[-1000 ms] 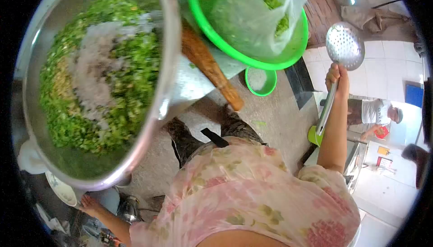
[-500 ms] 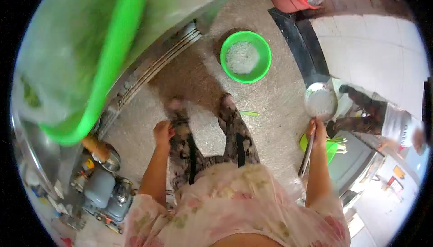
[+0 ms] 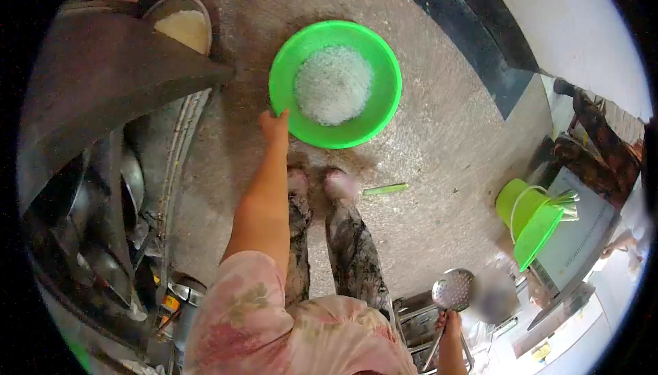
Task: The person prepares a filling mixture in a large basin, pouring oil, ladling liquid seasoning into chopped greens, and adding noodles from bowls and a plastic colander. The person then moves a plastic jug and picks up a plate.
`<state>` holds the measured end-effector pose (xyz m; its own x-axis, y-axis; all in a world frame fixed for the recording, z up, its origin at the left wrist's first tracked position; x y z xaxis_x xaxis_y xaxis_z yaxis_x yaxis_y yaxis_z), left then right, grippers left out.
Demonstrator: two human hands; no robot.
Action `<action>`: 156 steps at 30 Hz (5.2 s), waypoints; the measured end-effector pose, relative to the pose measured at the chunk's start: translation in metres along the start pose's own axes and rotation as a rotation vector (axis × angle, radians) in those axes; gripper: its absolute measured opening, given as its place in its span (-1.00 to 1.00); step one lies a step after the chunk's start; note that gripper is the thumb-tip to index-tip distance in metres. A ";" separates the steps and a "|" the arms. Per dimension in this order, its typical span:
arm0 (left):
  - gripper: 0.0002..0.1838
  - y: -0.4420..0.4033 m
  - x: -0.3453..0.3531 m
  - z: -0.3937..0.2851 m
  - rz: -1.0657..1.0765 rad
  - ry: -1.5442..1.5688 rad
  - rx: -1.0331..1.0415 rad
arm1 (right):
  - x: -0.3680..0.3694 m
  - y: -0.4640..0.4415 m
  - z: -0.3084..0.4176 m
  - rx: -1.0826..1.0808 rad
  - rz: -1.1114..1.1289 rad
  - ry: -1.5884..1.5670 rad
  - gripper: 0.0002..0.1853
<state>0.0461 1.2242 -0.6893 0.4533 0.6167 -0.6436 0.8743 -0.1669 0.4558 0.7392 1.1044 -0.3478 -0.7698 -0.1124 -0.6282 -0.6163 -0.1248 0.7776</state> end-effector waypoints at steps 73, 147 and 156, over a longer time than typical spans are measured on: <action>-0.66 0.676 -0.832 0.298 -0.827 1.634 -0.491 | 0.356 0.591 -0.512 -0.477 1.191 2.081 -0.82; -0.63 0.517 -1.123 0.384 -0.454 1.670 -0.221 | 0.473 1.012 -0.476 -0.481 1.767 1.234 -0.87; -0.68 0.528 -1.121 0.385 -0.478 1.372 -0.024 | 0.498 1.068 -0.387 -2.912 0.187 0.899 -0.51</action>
<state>0.0661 0.1480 0.0359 -0.4065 0.8470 0.3426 0.8819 0.2656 0.3896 -0.2381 0.5334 0.1601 -0.2654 -0.1635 -0.9502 0.9508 0.1193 -0.2861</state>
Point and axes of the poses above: each hand's wrist, its own y-axis away from the middle knuckle, its own x-axis out of the palm, z = x × y, the point moved 7 cm from there along -y, towards the middle knuckle, and after that the axes turned 10 degrees about y, right-handed, at the moved point
